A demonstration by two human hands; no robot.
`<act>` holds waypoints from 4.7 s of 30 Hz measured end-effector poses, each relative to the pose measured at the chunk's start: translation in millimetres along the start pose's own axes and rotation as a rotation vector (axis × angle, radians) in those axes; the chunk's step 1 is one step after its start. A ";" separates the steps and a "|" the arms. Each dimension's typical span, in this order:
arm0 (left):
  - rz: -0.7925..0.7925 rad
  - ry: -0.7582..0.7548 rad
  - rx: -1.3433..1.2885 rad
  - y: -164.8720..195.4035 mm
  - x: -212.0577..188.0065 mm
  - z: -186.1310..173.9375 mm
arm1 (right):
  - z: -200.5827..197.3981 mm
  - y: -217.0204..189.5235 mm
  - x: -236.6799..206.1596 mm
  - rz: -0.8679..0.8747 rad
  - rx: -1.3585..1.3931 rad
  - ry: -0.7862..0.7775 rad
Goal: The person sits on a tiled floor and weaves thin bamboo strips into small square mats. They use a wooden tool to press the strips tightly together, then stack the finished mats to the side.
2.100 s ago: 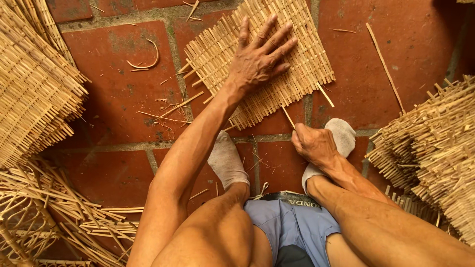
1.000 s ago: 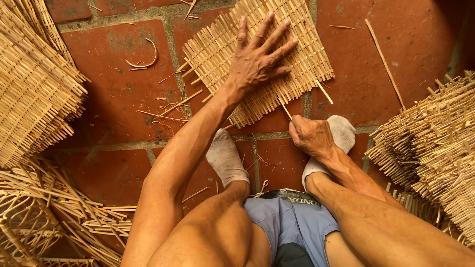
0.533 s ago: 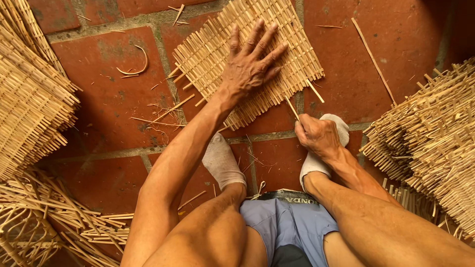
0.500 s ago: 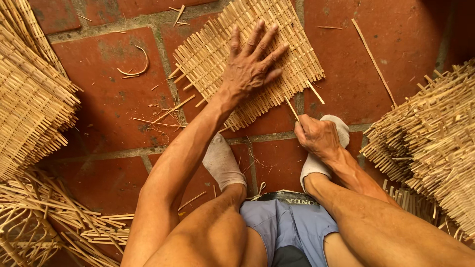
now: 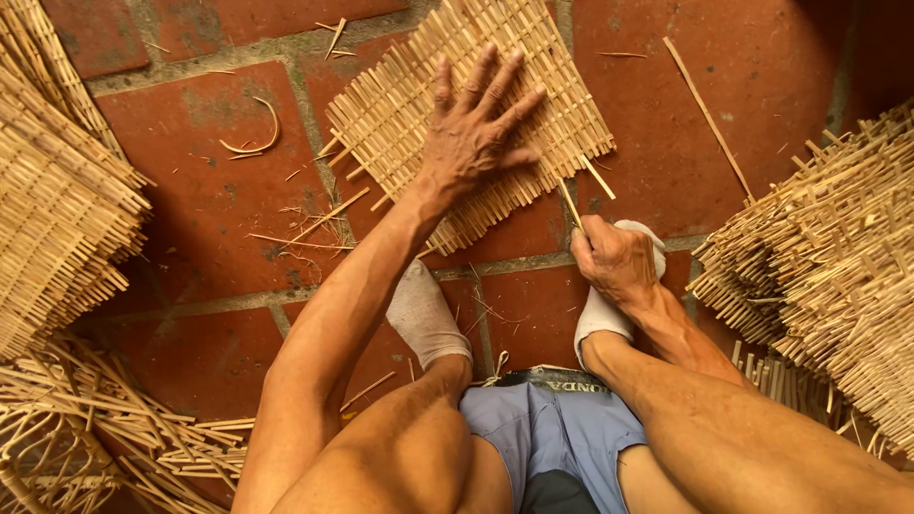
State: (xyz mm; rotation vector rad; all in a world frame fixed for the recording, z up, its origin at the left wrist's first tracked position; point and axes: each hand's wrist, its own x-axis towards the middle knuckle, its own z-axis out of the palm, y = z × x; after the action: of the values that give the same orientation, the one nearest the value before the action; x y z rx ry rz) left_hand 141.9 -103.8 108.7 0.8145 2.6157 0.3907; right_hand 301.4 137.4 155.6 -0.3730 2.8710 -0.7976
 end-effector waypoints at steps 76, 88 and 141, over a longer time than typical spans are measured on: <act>0.011 0.088 -0.108 -46.3 -39.0 11.5 | 45.1 -52.7 34.9 -0.204 0.227 -0.442; 0.014 0.083 -0.100 -44.1 -38.6 10.5 | 38.6 -32.5 15.9 -0.156 0.086 -0.244; -0.017 -0.010 -0.066 -44.3 -38.4 1.7 | 74.5 -61.3 35.3 -0.310 0.237 -0.471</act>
State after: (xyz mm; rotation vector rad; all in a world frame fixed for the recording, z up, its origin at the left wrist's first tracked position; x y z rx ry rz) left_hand 150.4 -161.4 101.3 0.7704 2.5840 0.4636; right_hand 294.5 40.6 122.0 -0.8585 2.2838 -0.9368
